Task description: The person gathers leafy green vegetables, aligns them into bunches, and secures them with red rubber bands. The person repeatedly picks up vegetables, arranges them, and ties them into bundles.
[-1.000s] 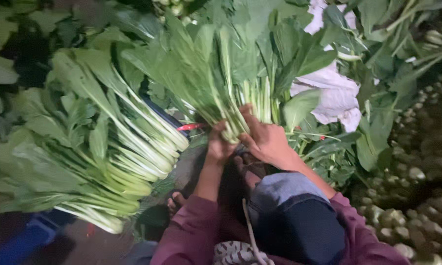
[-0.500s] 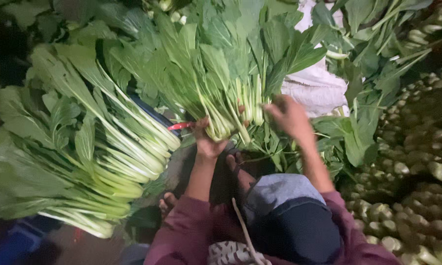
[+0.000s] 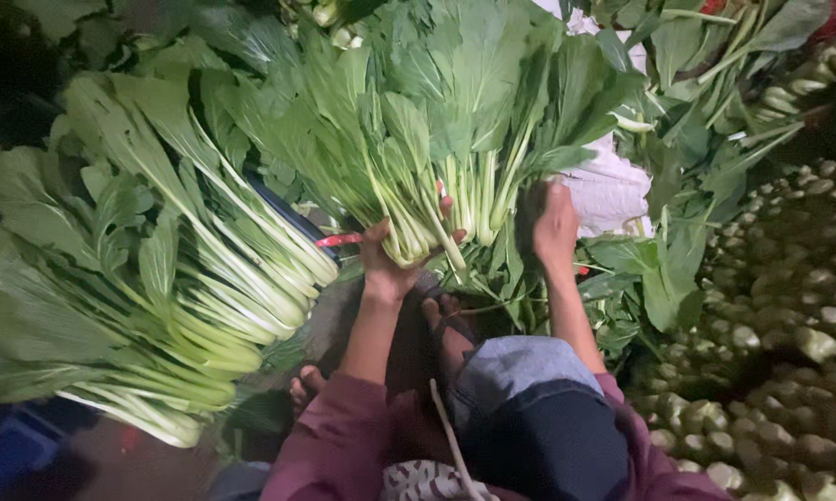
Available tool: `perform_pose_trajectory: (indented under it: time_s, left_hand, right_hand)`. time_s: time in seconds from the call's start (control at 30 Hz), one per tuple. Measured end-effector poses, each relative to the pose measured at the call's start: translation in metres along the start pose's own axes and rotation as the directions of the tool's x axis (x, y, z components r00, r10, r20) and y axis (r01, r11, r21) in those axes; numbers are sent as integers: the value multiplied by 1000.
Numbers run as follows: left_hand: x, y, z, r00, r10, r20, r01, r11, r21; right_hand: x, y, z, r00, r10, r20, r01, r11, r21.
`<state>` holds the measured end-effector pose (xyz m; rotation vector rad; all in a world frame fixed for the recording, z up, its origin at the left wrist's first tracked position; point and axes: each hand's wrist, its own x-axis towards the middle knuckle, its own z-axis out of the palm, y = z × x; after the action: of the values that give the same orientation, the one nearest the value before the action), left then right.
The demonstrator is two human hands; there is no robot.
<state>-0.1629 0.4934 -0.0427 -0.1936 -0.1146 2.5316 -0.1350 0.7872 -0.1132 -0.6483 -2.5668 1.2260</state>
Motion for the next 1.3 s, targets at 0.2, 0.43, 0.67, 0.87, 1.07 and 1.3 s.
perform_pose_trajectory:
  time_s: [0.2,0.43,0.67,0.87,1.07,1.3]
  left_hand:
    - [-4,5,-6,999,11,-40,-13,998,-58]
    - [-2,8,0,988,-97,118,110,988,-105]
    - [5,8,8,998,-49,-39,50,998,24]
    - [8,-2,-12,999,-45,27,45,999,-1]
    - [8,-11,-76,992,47,-113,-29,988,153]
    - [9,-8,-89,985,-46,-167,56,997,54]
  right_hand:
    - [-12,-25,6,991,-51,-122,24,978,-209]
    - [-11,-60,21,995,-84,59,95,970,-223]
    - [25,-47,-42,992,69,105,-31,947,-321]
    - [5,-105,-68,945,261,199,-328,784,527]
    - [-41,-170,-15,813,66,579,-179,974,140]
    - [-24,-147,-19,558,66,827,-572,752,327]
